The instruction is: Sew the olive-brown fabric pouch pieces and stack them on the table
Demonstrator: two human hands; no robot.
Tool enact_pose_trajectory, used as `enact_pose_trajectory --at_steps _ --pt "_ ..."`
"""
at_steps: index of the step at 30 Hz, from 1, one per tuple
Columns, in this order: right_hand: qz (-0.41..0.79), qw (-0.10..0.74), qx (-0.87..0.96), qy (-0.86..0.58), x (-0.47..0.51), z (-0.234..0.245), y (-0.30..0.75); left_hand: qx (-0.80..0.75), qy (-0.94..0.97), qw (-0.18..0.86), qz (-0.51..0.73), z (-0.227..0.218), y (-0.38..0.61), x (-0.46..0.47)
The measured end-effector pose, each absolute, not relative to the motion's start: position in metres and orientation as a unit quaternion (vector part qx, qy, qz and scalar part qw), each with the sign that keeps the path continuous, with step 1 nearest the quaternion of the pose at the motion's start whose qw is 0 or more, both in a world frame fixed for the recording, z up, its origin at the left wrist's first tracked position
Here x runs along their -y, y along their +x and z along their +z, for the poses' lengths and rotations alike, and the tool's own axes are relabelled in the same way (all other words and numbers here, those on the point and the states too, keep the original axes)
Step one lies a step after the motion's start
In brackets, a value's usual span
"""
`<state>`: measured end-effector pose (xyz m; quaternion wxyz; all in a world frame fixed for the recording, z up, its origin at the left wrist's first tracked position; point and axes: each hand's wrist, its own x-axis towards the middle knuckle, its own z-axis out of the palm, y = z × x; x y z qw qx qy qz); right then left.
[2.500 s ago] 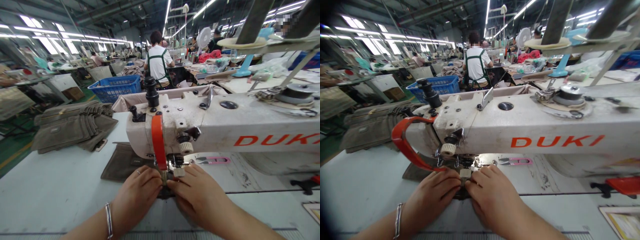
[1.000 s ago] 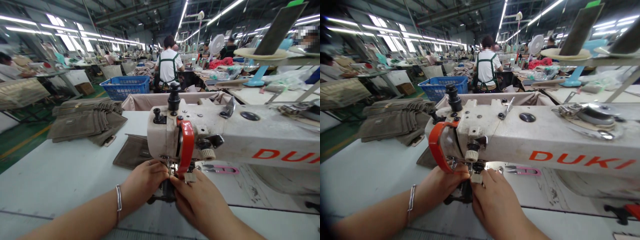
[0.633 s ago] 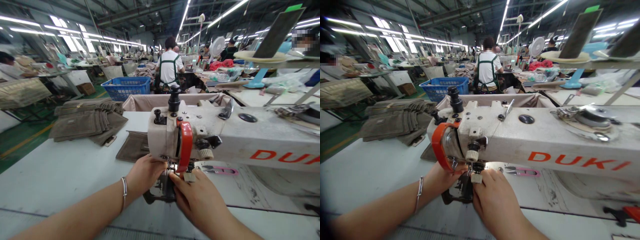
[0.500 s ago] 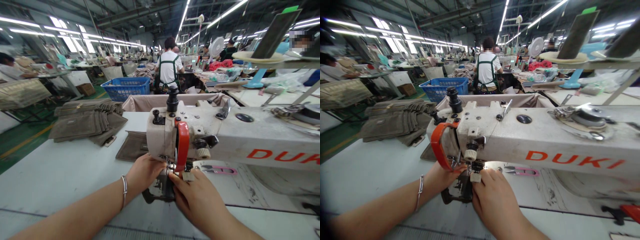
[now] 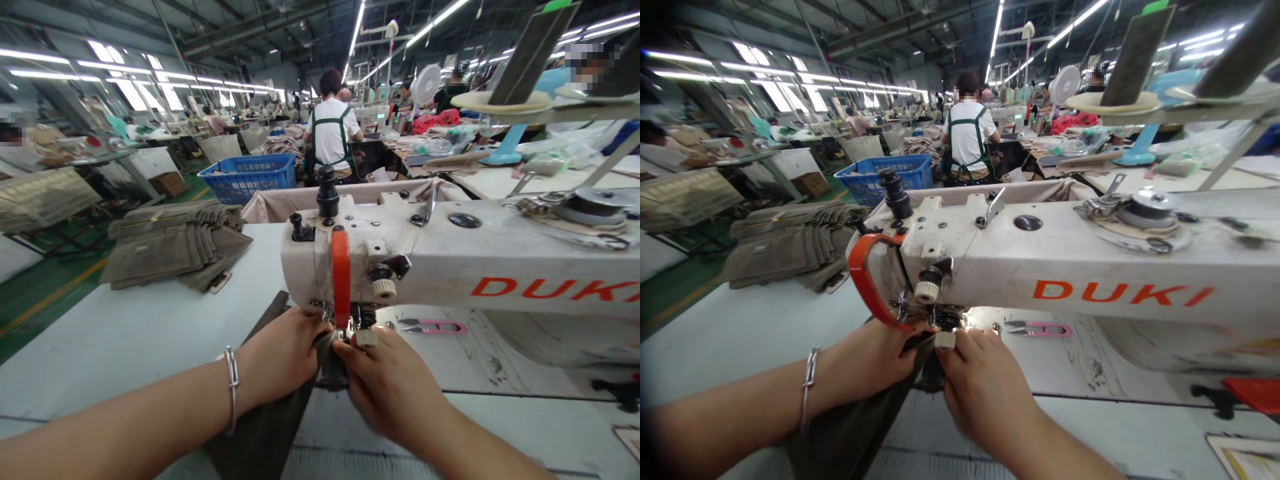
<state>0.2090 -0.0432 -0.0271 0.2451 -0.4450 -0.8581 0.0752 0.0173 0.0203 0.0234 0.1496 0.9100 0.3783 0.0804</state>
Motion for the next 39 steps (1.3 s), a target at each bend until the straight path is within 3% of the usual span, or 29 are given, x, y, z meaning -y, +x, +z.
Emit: enact_pose_trajectory --at_steps 4,12,18,26,33,36,39 --pt "0.077 0.193 0.867 -0.453 0.043 -0.027 0.205 -0.434 0.862 0.254 0.056 0.033 0.018 -0.019" --pt "0.047 0.185 0.86 -0.473 0.046 -0.023 0.206 -0.413 0.868 0.261 0.083 0.033 0.022 -0.012" --pt "0.102 0.161 0.892 -0.41 0.05 -0.015 0.204 -0.448 0.823 0.338 0.086 0.026 0.017 -0.017" --pt "0.112 0.171 0.882 -0.425 0.049 -0.02 0.204 -0.42 0.887 0.184 0.058 0.029 0.031 -0.003" --pt "0.106 0.181 0.879 -0.428 0.048 -0.022 0.206 -0.405 0.879 0.231 0.1 0.028 0.029 0.001" --pt "0.111 0.186 0.877 -0.428 0.049 -0.022 0.207 -0.454 0.849 0.231 0.139 0.023 0.003 0.01" --pt "0.112 0.194 0.877 -0.424 0.05 -0.024 0.208 -0.567 0.792 0.138 0.181 0.01 -0.032 0.023"
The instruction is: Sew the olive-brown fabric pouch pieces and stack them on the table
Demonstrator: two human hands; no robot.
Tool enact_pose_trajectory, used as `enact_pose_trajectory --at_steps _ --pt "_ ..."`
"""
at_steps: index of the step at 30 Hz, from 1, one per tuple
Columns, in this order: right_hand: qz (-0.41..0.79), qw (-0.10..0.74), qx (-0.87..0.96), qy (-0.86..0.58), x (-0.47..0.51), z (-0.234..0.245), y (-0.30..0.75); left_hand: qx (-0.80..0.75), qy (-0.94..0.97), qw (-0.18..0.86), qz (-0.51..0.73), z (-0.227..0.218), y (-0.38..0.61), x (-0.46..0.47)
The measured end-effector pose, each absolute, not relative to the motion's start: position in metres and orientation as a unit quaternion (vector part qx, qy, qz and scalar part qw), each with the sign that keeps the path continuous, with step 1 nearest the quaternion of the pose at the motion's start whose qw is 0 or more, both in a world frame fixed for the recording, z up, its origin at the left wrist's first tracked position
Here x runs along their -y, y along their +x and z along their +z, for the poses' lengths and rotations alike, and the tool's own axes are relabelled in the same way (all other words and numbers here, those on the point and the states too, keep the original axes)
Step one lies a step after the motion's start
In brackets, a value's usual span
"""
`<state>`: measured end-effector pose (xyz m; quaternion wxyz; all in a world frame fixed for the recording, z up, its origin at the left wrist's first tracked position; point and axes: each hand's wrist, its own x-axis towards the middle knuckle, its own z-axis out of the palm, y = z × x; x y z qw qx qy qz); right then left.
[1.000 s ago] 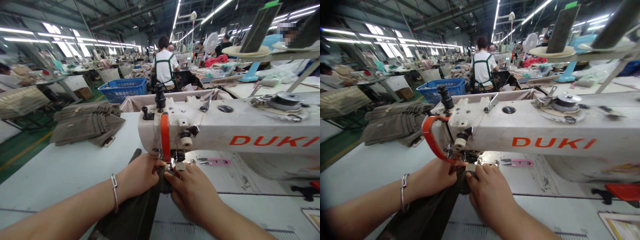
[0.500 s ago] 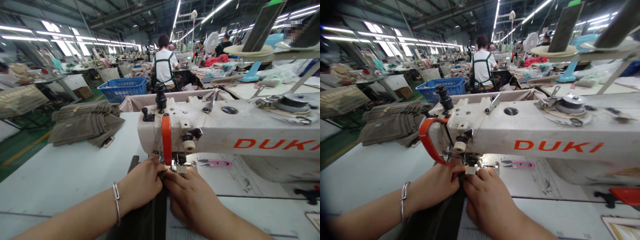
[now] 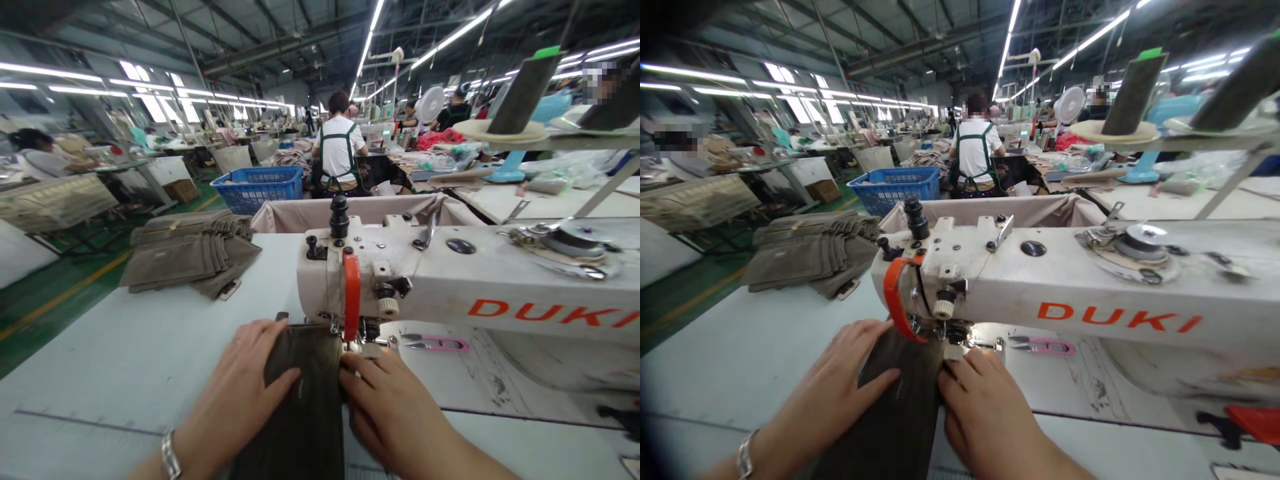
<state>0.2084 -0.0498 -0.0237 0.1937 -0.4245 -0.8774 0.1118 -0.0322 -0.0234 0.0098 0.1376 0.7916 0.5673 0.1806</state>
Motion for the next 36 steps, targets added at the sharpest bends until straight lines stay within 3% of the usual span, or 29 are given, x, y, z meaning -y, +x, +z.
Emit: enact_pose_trajectory --at_steps 2,5,9,11,13,15,18,20,21,26,36 --pt "0.117 0.196 0.879 -0.418 0.05 -0.023 0.209 -0.624 0.747 0.15 0.176 0.001 -0.049 0.029" --pt "0.138 0.196 0.88 -0.41 0.051 -0.017 0.211 -0.654 0.685 0.251 0.199 -0.003 -0.055 0.031" --pt "0.155 0.196 0.89 -0.382 0.064 -0.01 0.208 -0.587 0.548 0.504 0.318 0.004 -0.041 0.031" --pt "0.109 0.221 0.9 -0.359 0.077 -0.018 0.202 -0.528 0.461 0.632 0.33 0.007 -0.038 0.034" --pt "0.02 0.283 0.895 -0.344 0.091 -0.035 0.194 -0.508 0.436 0.679 0.301 0.007 -0.043 0.041" --pt "-0.054 0.352 0.862 -0.361 0.106 -0.052 0.183 -0.551 0.502 0.619 0.248 0.006 -0.055 0.048" --pt "-0.082 0.402 0.825 -0.389 0.121 -0.066 0.171 -0.635 0.681 0.302 0.205 0.01 -0.072 0.062" --pt "-0.07 0.412 0.817 -0.397 0.125 -0.064 0.167 -0.577 0.786 0.108 0.194 0.016 -0.073 0.074" --pt "-0.061 0.416 0.817 -0.395 0.127 -0.061 0.166 -0.515 0.833 0.058 0.192 0.018 -0.07 0.081" --pt "-0.037 0.429 0.82 -0.377 0.134 -0.048 0.175 -0.277 0.94 0.035 0.195 0.013 -0.03 0.108" --pt "0.006 0.414 0.817 -0.4 0.156 -0.049 0.182 -0.316 0.91 0.154 0.22 -0.013 -0.022 0.113"
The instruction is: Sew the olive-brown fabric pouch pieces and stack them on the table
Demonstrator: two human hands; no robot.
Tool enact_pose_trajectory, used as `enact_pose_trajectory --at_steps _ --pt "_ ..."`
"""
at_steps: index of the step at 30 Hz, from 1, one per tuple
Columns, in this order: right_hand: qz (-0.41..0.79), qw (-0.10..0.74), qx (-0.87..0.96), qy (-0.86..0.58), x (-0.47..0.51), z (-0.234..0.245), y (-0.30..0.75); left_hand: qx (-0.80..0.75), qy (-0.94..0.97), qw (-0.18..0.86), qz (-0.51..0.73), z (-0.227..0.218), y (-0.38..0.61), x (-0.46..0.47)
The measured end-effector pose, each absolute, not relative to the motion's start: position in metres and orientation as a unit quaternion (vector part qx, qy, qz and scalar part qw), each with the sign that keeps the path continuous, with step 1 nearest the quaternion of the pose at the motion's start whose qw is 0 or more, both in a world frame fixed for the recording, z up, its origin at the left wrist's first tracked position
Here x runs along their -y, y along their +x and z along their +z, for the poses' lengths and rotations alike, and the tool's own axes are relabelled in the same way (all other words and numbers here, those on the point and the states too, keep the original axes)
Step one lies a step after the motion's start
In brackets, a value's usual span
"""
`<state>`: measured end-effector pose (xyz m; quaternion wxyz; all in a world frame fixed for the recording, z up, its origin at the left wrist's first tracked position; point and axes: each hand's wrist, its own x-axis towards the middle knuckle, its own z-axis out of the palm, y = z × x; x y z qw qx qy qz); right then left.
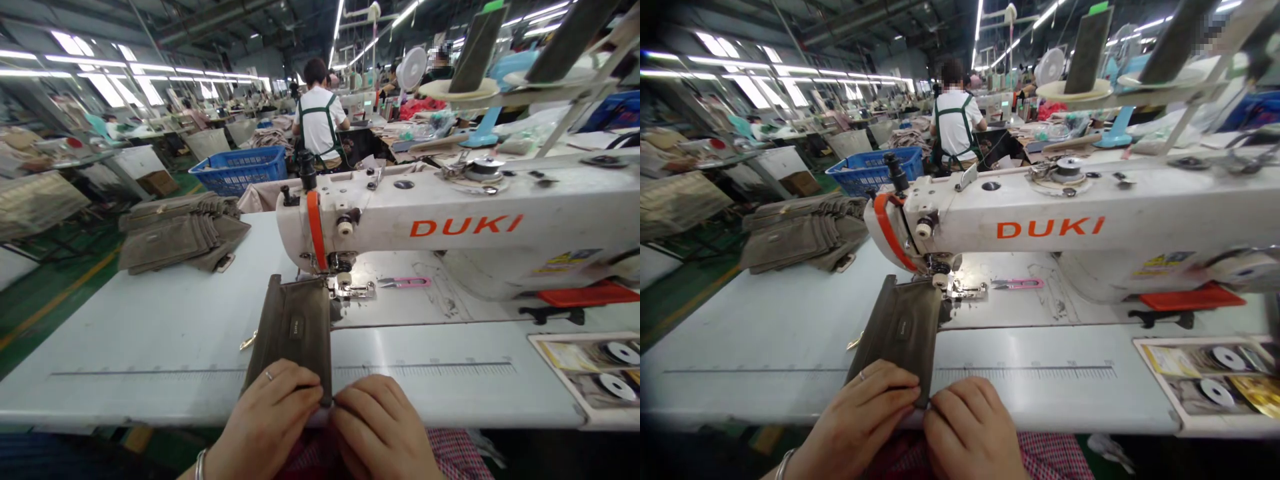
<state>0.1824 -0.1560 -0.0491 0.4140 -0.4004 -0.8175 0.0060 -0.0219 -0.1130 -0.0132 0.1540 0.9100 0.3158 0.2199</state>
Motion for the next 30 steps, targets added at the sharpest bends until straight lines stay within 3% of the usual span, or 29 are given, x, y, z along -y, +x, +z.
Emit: enact_pose_trajectory --at_steps 4,12,30 --pt "0.018 0.409 0.818 -0.404 0.155 -0.05 0.181 -0.334 0.891 0.182 0.249 -0.008 -0.02 0.114" --pt "0.012 0.423 0.81 -0.407 0.154 -0.048 0.18 -0.283 0.928 0.08 0.231 -0.011 -0.022 0.113" --pt "0.004 0.438 0.816 -0.376 0.155 -0.044 0.191 -0.275 0.923 0.118 0.243 -0.018 -0.022 0.115"
